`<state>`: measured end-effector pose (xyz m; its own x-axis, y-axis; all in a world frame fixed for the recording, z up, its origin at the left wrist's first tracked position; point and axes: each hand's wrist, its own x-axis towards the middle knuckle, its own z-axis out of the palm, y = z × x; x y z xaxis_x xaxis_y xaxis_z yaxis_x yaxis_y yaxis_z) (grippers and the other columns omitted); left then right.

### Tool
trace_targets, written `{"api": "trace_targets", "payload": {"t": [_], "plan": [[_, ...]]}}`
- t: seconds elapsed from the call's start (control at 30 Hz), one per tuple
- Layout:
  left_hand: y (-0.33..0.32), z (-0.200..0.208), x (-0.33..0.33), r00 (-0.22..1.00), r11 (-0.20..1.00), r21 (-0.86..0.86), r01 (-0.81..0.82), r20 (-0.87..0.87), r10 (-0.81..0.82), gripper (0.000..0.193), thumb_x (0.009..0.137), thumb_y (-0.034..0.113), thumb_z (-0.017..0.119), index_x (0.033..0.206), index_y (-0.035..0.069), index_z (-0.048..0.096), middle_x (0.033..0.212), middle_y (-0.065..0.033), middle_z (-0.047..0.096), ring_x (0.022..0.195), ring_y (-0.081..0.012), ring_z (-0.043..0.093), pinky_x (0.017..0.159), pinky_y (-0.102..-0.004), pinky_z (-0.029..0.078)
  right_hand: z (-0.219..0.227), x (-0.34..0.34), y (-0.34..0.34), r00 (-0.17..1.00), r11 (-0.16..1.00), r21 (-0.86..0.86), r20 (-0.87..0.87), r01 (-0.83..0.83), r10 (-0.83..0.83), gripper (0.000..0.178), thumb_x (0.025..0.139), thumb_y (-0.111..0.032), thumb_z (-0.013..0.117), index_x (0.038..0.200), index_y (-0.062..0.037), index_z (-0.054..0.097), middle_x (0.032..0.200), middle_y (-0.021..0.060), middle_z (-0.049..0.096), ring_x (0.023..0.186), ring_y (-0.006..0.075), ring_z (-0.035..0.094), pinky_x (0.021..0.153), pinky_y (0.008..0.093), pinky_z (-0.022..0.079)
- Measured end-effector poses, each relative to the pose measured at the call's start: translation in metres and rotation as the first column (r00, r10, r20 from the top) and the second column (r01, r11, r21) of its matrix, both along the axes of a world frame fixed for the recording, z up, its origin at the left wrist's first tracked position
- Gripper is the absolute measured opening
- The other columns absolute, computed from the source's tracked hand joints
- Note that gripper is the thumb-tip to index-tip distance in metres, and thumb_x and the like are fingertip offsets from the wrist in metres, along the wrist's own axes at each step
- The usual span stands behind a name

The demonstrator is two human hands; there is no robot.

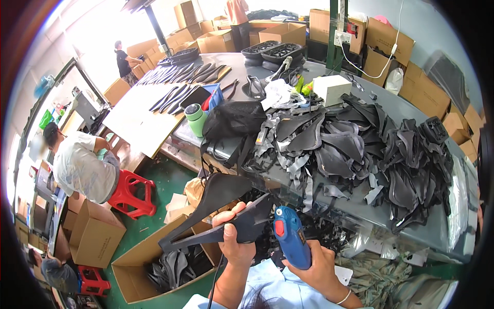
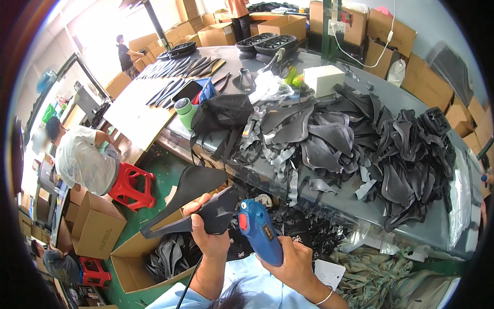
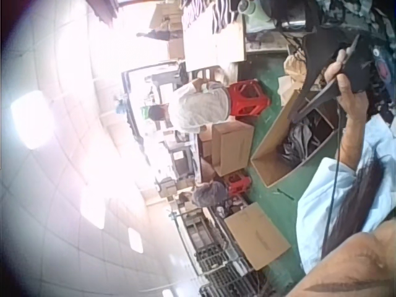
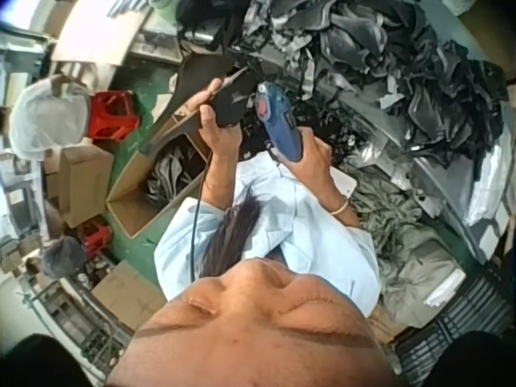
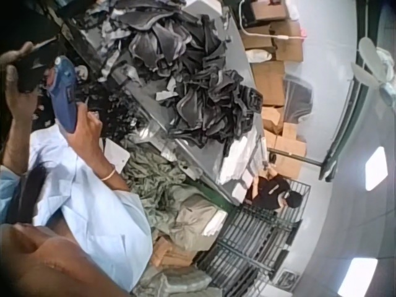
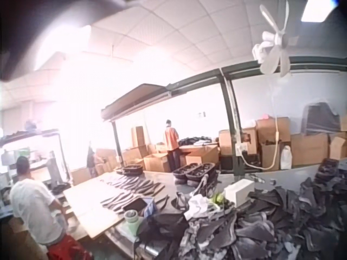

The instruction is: The person uses a blue handheld electric trimmer to cut the edges of black fabric pieces. They pick up individual pieces from a pile on the table, trim the perimeter, and place the finished items into a cardboard box below. The process is repeated continuously throughout the clip.

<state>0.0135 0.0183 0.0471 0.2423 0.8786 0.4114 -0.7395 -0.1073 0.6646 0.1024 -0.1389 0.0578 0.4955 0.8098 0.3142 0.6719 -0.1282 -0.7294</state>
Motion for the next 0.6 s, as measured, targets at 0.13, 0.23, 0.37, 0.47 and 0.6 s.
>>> {"api": "trace_targets", "payload": {"t": [0.13,0.23,0.37,0.47,0.6], "plan": [[0.001,-0.002,-0.006,0.996,0.997,0.009,0.077,-0.046,-0.077,0.032,0.091,0.034,0.051,0.111,0.01,0.046,0.117,-0.0161,0.054,0.109,-0.03,0.053,0.095,-0.0441,0.043,0.002,-0.001,-0.002,0.998,1.0,0.005,-0.061,-0.014,0.014,0.053,0.063,-0.03,0.083,0.091,0.0003,0.051,0.068,0.0111,0.059,0.057,0.0261,0.062,0.054,0.0337,0.049],[0.004,-0.001,-0.008,0.996,0.997,0.041,0.061,-0.068,-0.058,0.031,0.092,0.032,0.051,0.111,0.009,0.046,0.114,-0.0175,0.056,0.106,-0.0308,0.056,0.094,-0.0445,0.044,0.003,0.0,-0.003,0.999,1.0,-0.009,-0.045,-0.026,0.025,0.052,0.063,-0.03,0.084,0.091,0.0,0.051,0.068,0.0115,0.06,0.057,0.0256,0.062,0.053,0.0332,0.049],[0.009,0.003,-0.014,0.992,0.992,0.075,0.1,-0.081,-0.094,0.029,0.09,0.027,0.053,0.109,0.005,0.048,0.108,-0.0192,0.059,0.1,-0.0323,0.059,0.092,-0.0455,0.046,0.002,0.003,-0.006,0.999,0.999,-0.033,-0.019,-0.041,0.04,0.052,0.062,-0.029,0.084,0.091,0.0002,0.052,0.07,0.0127,0.061,0.057,0.0253,0.062,0.053,0.0328,0.049],[0.013,0.007,-0.02,0.979,0.984,0.032,0.172,-0.117,-0.168,0.028,0.087,0.021,0.056,0.106,0.002,0.051,0.105,-0.0206,0.061,0.096,-0.0328,0.061,0.09,-0.0453,0.047,0.001,0.004,-0.008,0.998,0.999,-0.007,-0.042,-0.038,0.038,0.051,0.062,-0.028,0.084,0.091,0.0004,0.053,0.07,0.0125,0.061,0.058,0.027,0.061,0.054,0.0351,0.048],[0.016,0.03,-0.029,0.965,0.967,-0.142,0.213,-0.127,-0.231,0.024,0.083,0.007,0.055,0.104,-0.004,0.052,0.104,-0.0254,0.061,0.101,-0.0331,0.061,0.091,-0.0442,0.048,-0.007,0.014,-0.012,0.973,1.0,0.03,0.23,0.0,-0.007,0.044,0.059,-0.018,0.08,0.09,0.0002,0.054,0.063,0.0096,0.058,0.052,0.0244,0.057,0.052,0.0333,0.044]]}}
